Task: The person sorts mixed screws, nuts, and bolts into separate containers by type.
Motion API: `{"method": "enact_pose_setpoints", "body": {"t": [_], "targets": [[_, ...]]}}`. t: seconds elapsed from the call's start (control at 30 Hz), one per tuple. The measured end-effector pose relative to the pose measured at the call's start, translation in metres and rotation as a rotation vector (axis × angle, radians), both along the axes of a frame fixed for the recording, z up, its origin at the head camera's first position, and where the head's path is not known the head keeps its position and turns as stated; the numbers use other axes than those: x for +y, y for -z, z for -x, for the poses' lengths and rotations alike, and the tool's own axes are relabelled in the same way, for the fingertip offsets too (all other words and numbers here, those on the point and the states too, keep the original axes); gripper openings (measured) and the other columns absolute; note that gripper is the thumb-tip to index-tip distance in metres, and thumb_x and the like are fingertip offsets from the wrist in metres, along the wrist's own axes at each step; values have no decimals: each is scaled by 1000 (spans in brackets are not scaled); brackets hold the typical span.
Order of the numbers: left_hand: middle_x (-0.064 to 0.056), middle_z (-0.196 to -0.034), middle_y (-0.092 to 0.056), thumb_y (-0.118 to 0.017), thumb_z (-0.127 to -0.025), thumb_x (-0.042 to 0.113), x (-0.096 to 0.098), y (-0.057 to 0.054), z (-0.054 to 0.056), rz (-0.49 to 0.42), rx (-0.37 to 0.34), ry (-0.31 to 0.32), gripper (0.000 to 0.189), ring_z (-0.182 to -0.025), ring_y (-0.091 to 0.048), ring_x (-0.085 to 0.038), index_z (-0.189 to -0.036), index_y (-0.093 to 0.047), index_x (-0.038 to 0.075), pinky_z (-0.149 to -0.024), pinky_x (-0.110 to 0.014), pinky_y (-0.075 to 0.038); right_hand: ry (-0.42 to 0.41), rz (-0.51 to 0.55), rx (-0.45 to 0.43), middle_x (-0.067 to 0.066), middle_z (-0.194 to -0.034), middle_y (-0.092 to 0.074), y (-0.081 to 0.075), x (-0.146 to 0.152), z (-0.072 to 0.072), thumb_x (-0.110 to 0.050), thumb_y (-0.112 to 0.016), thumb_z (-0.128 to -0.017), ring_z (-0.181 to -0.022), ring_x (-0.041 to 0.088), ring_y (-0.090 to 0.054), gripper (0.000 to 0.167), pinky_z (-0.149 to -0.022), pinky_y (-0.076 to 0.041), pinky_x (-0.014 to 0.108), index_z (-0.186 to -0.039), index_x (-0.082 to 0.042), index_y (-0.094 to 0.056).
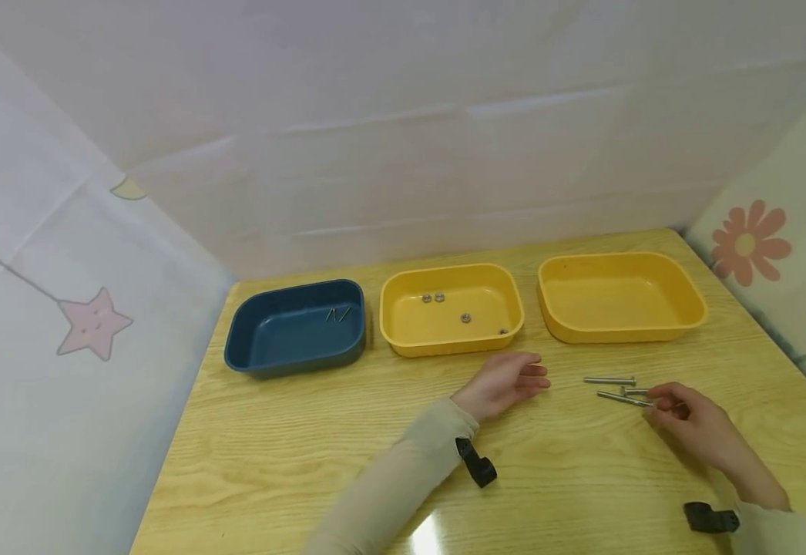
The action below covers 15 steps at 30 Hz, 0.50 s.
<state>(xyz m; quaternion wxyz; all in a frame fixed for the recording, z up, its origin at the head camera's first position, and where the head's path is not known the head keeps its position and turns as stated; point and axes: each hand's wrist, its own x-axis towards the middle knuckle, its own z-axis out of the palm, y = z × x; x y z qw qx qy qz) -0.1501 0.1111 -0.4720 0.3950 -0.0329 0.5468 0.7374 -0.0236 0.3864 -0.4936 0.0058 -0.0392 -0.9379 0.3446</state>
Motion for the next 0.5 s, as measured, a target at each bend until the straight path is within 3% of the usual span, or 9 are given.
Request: {"method": "enact_pose_setpoints", "body": {"t": [0.27, 0.4, 0.5], "targets": [[-9, -99, -64, -56, -97, 18, 23, -1, 2, -16, -63, -95, 33, -90, -66, -20, -125, -56, 0, -71, -24, -49, -62, -17, 1, 5, -88, -56, 3, 0, 2, -11, -66, -90, -67, -1, -41, 23, -58, -35, 21, -110, 0, -62], [-14, -108, -62, -56, -98, 17, 33, -2, 3, -41, -99, -149, 32, -95, -65, -24, -126, -55, 1, -71, -23, -48, -88, -21, 50, 3, -84, -54, 6, 0, 3, -6, -69, -87, -66, -1, -39, 20, -58, -33, 21, -105, -1, -64], [-14, -105, -61, -56, -97, 16, 41, -3, 5, -59, -129, -197, 29, -93, -64, -25, -123, -56, 2, -69, -23, -47, -98, -17, 72, 2, -85, -56, 7, 1, 4, -5, -69, -86, -68, -3, -40, 16, -58, -34, 21, -102, -2, -66]]}}
